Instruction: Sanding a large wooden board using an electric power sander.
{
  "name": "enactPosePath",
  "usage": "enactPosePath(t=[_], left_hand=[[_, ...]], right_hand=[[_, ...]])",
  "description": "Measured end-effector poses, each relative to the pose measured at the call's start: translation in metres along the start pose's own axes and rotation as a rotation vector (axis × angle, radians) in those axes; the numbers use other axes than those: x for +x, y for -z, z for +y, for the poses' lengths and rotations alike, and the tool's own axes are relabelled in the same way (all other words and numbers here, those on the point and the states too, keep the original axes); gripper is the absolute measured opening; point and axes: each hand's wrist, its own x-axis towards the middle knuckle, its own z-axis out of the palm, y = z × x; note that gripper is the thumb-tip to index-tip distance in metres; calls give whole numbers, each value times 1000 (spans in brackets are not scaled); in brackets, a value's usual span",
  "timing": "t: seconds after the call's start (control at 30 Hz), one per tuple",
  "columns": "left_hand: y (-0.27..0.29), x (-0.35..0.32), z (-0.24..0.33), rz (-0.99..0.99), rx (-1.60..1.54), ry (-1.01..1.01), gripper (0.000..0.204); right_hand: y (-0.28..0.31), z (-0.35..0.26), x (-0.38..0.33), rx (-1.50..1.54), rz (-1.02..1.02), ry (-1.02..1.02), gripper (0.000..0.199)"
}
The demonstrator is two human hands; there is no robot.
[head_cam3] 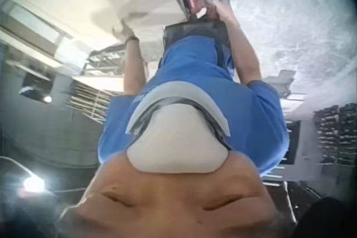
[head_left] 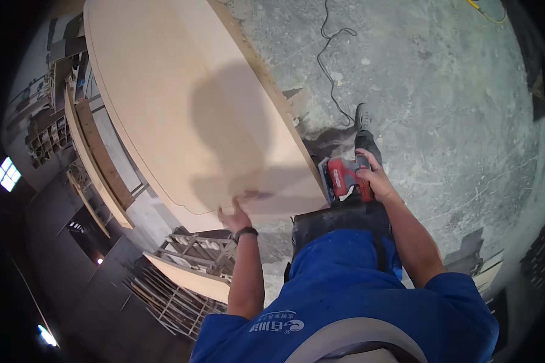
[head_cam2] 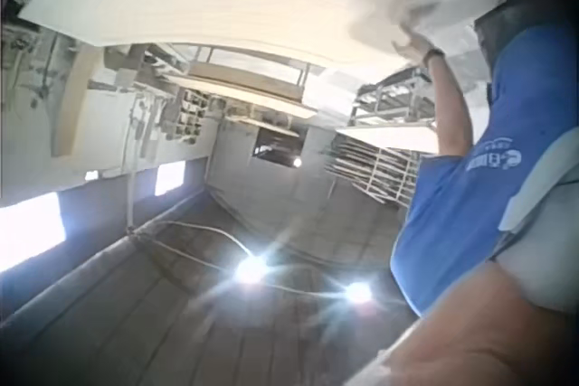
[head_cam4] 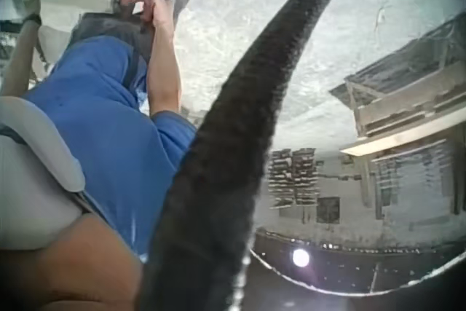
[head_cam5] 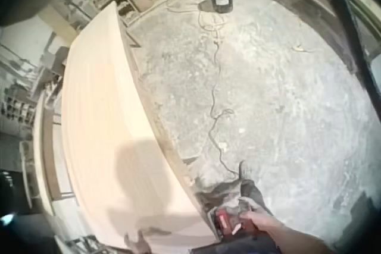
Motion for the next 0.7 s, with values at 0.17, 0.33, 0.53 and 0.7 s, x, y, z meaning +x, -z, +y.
enactPosePath(t=[0.17, 0.33, 0.53, 0.7], left_hand=[[-95, 30, 258, 66, 121, -1008, 74], [-126, 40, 346, 147, 151, -891, 70], [-133, 38, 342, 127, 136, -892, 69], [-125, 41, 338, 175, 124, -906, 65]], right_hand=[[-28, -3, 36, -211, -152, 90, 69], [-92, -100, 144, -381, -159, 541, 64], [-160, -186, 229, -196, -255, 423, 60], [-127, -137, 177, -328, -262, 464, 58]])
